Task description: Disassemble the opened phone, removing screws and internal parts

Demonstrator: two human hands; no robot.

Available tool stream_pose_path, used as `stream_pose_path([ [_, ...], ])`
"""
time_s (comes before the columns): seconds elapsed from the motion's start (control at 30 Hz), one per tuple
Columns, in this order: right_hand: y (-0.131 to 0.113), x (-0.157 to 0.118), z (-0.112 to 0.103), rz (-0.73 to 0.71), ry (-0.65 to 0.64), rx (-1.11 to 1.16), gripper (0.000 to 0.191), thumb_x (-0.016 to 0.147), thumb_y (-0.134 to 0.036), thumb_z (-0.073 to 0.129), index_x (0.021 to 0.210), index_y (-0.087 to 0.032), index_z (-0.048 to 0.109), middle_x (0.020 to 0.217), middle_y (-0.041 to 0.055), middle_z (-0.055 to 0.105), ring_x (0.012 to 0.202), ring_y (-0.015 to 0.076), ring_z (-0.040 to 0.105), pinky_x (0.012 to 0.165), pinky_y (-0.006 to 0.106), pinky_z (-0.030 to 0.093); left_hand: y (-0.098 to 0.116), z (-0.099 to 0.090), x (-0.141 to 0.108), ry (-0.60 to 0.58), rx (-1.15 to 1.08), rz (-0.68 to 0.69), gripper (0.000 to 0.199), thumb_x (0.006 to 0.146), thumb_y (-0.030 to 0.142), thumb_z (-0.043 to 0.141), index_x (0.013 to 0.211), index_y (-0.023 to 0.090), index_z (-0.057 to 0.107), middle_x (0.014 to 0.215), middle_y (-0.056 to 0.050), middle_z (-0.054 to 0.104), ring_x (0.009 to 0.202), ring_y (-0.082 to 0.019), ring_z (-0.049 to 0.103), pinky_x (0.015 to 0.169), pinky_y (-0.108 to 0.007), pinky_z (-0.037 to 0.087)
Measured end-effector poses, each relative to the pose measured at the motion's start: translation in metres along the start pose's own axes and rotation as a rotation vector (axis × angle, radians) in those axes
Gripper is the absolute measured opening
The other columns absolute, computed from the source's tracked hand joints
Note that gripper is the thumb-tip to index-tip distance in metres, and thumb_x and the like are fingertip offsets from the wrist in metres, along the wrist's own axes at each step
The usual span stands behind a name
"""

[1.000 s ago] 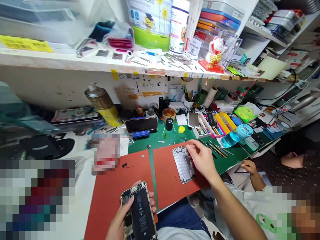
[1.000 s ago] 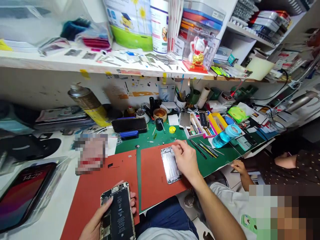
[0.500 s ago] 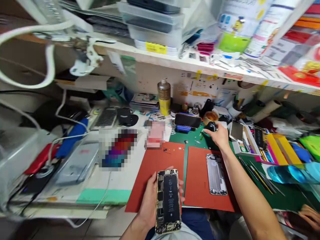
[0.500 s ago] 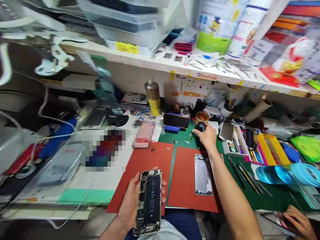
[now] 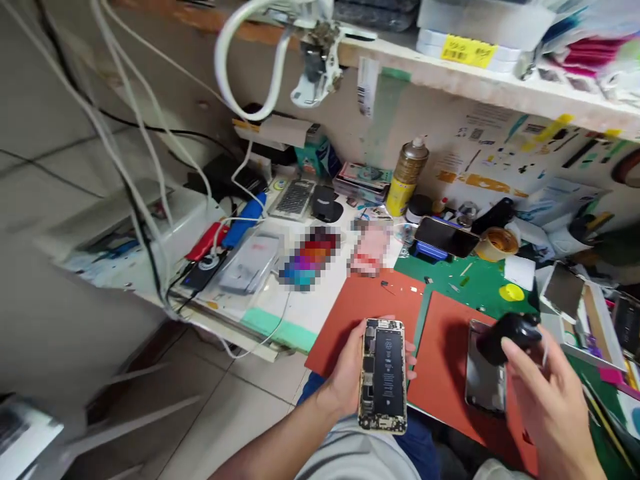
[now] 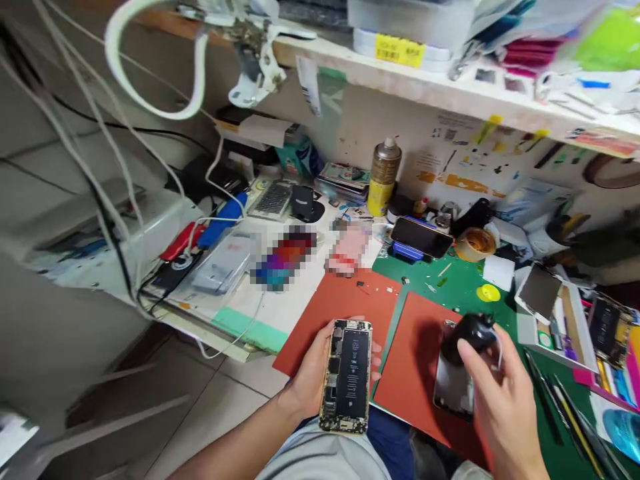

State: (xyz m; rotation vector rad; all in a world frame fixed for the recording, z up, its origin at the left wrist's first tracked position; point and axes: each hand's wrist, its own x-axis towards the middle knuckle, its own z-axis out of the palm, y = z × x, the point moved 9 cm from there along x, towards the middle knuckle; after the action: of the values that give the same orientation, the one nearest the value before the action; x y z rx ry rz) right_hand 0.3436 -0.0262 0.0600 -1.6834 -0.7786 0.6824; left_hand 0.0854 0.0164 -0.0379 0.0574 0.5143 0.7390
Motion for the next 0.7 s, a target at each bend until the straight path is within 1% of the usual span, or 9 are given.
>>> stream_pose_path([
  [0.1, 0.056, -0.043, 0.003, 0.314, -0.029, 0.113, 0.065, 0.067, -0.046, 0.092, 0.128, -0.031, 0.074, 0.128, 0.0077, 0.076, 0.108, 0.0329, 0.075, 0.07, 0.032, 0.066, 0.0, -0.001, 0.0, -0.013, -0.036, 0.03, 0.061, 0.102, 0.063, 0.046, 0.147, 0.022, 0.053, 0.111, -0.017, 0.078, 0.097, -0.033, 0.078, 0.09, -0.05, 0.057],
  [0.17, 0.085, -0.059, 0.002, 0.43, -0.02, 0.136, 0.075, 0.064, -0.047, 0.094, 0.134, -0.032, 0.072, 0.132, 0.0087, 0.074, 0.11, 0.0356, 0.076, 0.066, 0.033, 0.068, 0.0, 0.001, -0.001, -0.045, -0.049, 0.041, 0.062, 0.102, 0.064, 0.045, 0.147, 0.022, 0.053, 0.11, -0.018, 0.078, 0.097, -0.033, 0.078, 0.089, -0.049, 0.057],
  [0.2, 0.096, -0.063, 0.005, 0.474, -0.051, 0.15, 0.078, 0.064, -0.047, 0.094, 0.137, -0.032, 0.07, 0.134, 0.0095, 0.074, 0.111, 0.037, 0.076, 0.066, 0.035, 0.069, 0.001, 0.002, -0.001, -0.063, -0.051, 0.051, 0.063, 0.102, 0.064, 0.045, 0.146, 0.021, 0.053, 0.111, -0.018, 0.078, 0.097, -0.033, 0.078, 0.089, -0.049, 0.057],
  [0.27, 0.106, -0.068, 0.014, 0.52, -0.132, 0.172, 0.08, 0.065, -0.047, 0.093, 0.14, -0.032, 0.068, 0.135, 0.0111, 0.073, 0.112, 0.0395, 0.076, 0.068, 0.037, 0.07, 0.002, 0.004, -0.001, -0.088, -0.051, 0.072, 0.062, 0.102, 0.064, 0.043, 0.145, 0.021, 0.054, 0.113, -0.019, 0.078, 0.098, -0.032, 0.077, 0.089, -0.048, 0.056],
  [0.33, 0.106, -0.068, 0.02, 0.521, -0.184, 0.174, 0.078, 0.067, -0.048, 0.092, 0.14, -0.032, 0.068, 0.137, 0.0116, 0.072, 0.113, 0.0408, 0.076, 0.071, 0.039, 0.071, 0.004, 0.004, -0.002, -0.099, -0.051, 0.086, 0.062, 0.102, 0.065, 0.042, 0.144, 0.022, 0.054, 0.114, -0.019, 0.077, 0.099, -0.032, 0.076, 0.089, -0.048, 0.056],
  [0.47, 0.089, -0.071, 0.025, 0.47, -0.176, 0.147, 0.077, 0.066, -0.047, 0.094, 0.137, -0.03, 0.07, 0.136, 0.012, 0.073, 0.117, 0.0404, 0.074, 0.074, 0.037, 0.07, 0.006, 0.003, -0.003, -0.091, -0.028, 0.076, 0.063, 0.104, 0.065, 0.039, 0.148, 0.021, 0.049, 0.116, -0.02, 0.077, 0.098, -0.032, 0.077, 0.088, -0.048, 0.057],
  [0.53, 0.075, -0.074, 0.03, 0.415, -0.197, 0.137, 0.072, 0.067, -0.046, 0.094, 0.133, -0.028, 0.073, 0.133, 0.0129, 0.075, 0.118, 0.0388, 0.074, 0.08, 0.037, 0.069, 0.008, 0.003, -0.004, -0.074, -0.016, 0.083, 0.063, 0.104, 0.063, 0.039, 0.149, 0.02, 0.048, 0.116, -0.019, 0.077, 0.095, -0.031, 0.078, 0.086, -0.047, 0.058],
  [0.63, 0.053, -0.076, 0.039, 0.298, -0.255, 0.101, 0.061, 0.073, -0.046, 0.091, 0.129, -0.027, 0.075, 0.132, 0.0137, 0.074, 0.12, 0.0362, 0.072, 0.091, 0.041, 0.066, 0.01, 0.002, -0.005, -0.033, -0.027, 0.088, 0.057, 0.104, 0.06, 0.044, 0.143, 0.02, 0.054, 0.116, -0.017, 0.077, 0.096, -0.032, 0.078, 0.082, -0.046, 0.06],
  [0.7, 0.043, -0.076, 0.042, 0.237, -0.267, 0.044, 0.055, 0.077, -0.044, 0.089, 0.127, -0.027, 0.074, 0.133, 0.013, 0.073, 0.12, 0.0327, 0.071, 0.095, 0.039, 0.064, 0.006, 0.001, -0.004, -0.008, -0.039, 0.062, 0.054, 0.103, 0.061, 0.047, 0.139, 0.022, 0.058, 0.116, -0.016, 0.077, 0.095, -0.032, 0.079, 0.079, -0.044, 0.061],
])
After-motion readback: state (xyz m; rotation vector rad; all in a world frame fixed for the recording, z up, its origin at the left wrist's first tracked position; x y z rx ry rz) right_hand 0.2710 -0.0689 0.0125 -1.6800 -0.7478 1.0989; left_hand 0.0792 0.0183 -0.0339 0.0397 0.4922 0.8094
